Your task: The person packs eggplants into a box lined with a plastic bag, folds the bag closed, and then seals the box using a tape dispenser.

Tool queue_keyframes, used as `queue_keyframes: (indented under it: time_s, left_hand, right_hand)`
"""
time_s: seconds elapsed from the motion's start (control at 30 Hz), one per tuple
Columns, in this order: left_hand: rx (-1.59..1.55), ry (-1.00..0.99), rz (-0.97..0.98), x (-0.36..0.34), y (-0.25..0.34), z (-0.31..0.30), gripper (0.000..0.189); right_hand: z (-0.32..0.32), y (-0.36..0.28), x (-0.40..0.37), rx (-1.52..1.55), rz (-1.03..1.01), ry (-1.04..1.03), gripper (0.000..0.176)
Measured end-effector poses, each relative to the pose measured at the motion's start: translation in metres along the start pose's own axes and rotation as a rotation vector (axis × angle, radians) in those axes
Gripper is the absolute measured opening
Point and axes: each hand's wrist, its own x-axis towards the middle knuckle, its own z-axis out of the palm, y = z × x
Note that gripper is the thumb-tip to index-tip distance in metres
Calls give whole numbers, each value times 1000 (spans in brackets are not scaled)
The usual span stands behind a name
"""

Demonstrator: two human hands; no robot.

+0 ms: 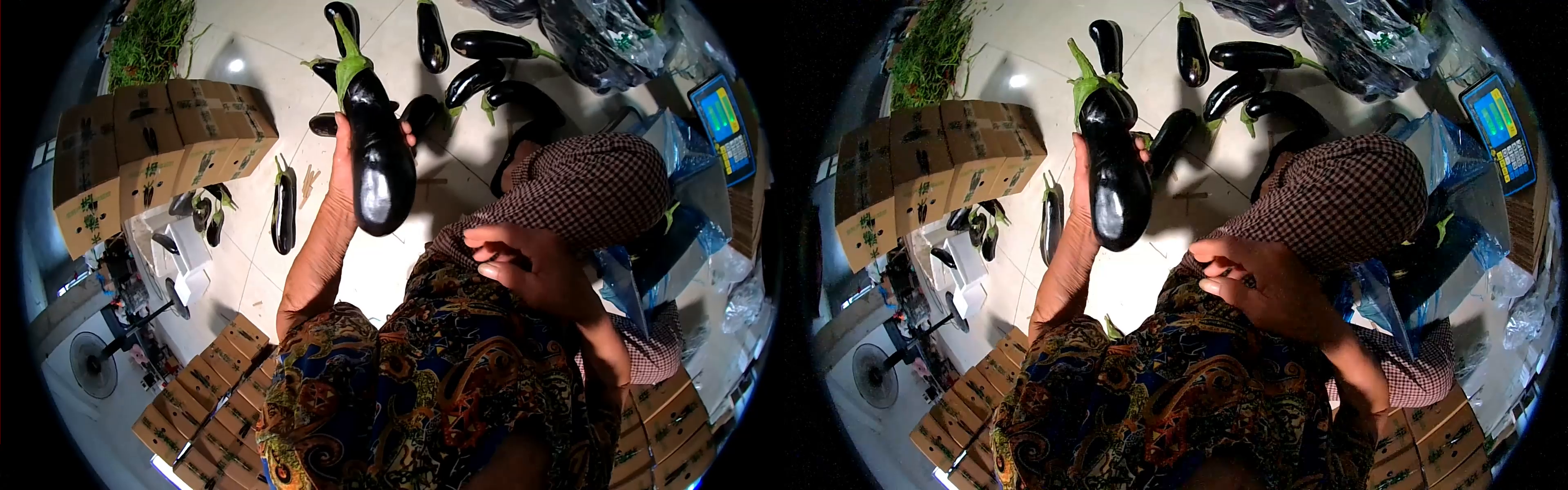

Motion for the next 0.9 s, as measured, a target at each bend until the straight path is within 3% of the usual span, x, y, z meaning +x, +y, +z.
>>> queue_keyframes:
  time_s: [0.07, 0.13, 0.17, 0.27, 0.37, 0.43, 0.53, 0.6, 0.63, 0.73, 0.8, 0.83, 0.9]
  left_hand:
    - [-68, 27, 65, 0, -7, 16, 82]
    - [-68, 31, 64, 0, -10, 18, 68]
    - [-39, 4, 52, -1, -14, 21, 66]
    - [-8, -6, 58, -2, -28, 31, 61]
    - [173, 57, 116, -5, -35, 23, 60]
    - [369, 277, 103, -9, -47, 24, 58]
    - [263, 380, -9, -17, -67, 5, 53]
    - [174, 452, -53, -25, -79, -17, 53]
    - [127, 482, -64, -33, -82, -30, 51]
    - [87, 583, -42, -74, -72, -105, 39]
    - [123, 728, 135, -125, -18, -186, 38]
    - [267, 967, 424, -154, 27, -212, 33]
    - [348, 938, 822, -212, 125, -228, 35]
  right_hand:
    - [9, -2, 10, 40, 55, 86, 52]
    - [27, -7, 28, 114, 157, 269, 67]
    - [28, -1, 39, 150, 187, 245, 82]
    - [42, 21, 66, 421, 10, 283, 83]
    - [48, 31, 74, 96, -37, 404, 87]
    - [50, 34, 75, -196, -11, 487, 87]
    - [45, 32, 68, -334, 62, 318, 81]
    - [49, 28, 66, -587, 189, 140, 71]
    - [52, 19, 63, -692, 161, 90, 59]
    - [54, 40, 60, -447, -72, -219, 51]
    - [55, 42, 56, -442, -108, -257, 44]
    - [56, 42, 54, -445, -85, -259, 43]
    - [56, 41, 52, -439, -74, -241, 42]
